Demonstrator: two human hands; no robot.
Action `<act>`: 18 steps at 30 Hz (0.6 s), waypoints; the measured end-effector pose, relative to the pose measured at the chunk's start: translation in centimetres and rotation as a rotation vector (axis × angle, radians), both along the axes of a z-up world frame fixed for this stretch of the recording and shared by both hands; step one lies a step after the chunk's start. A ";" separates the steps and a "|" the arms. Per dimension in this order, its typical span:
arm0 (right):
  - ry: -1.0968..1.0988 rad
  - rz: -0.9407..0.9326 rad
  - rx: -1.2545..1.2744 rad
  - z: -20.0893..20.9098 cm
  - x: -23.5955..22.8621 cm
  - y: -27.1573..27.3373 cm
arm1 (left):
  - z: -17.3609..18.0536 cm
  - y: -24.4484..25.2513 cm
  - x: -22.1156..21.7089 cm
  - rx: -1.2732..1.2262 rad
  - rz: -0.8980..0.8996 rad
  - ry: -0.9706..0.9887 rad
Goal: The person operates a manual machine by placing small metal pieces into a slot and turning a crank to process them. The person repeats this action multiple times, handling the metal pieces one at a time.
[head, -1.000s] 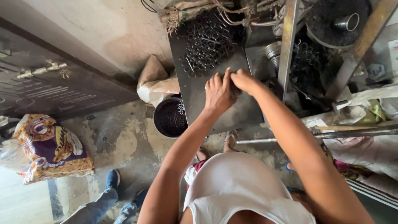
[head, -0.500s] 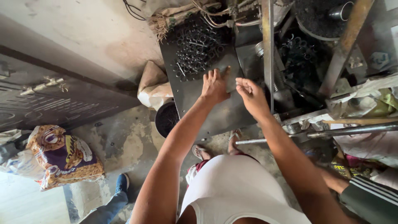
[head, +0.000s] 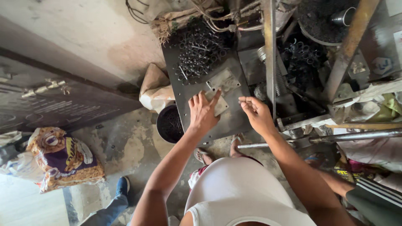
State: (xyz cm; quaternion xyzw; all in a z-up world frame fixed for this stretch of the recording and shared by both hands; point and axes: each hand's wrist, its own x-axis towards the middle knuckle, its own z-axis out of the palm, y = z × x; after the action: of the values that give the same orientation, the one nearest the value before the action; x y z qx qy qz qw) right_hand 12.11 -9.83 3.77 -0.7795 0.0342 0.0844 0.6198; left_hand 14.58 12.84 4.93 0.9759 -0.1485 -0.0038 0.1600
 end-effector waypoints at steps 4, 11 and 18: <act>-0.026 0.076 0.087 -0.6 1.1 1.2 | -2.1 -0.2 -0.4 -0.010 -0.026 -0.025; -0.072 0.181 -0.389 -2.2 4.9 4.5 | -5.9 2.6 -1.2 -0.414 0.052 -0.153; 0.041 0.435 -0.253 -3.8 7.1 10.0 | -7.7 6.2 -4.0 -0.715 0.116 -0.197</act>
State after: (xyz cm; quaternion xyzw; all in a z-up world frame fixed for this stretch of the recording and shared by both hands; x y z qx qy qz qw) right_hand 19.20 0.13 -0.07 -0.8379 -0.1117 0.2267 0.4837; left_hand 10.59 19.02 -2.72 0.8609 -0.0996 0.1512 0.4754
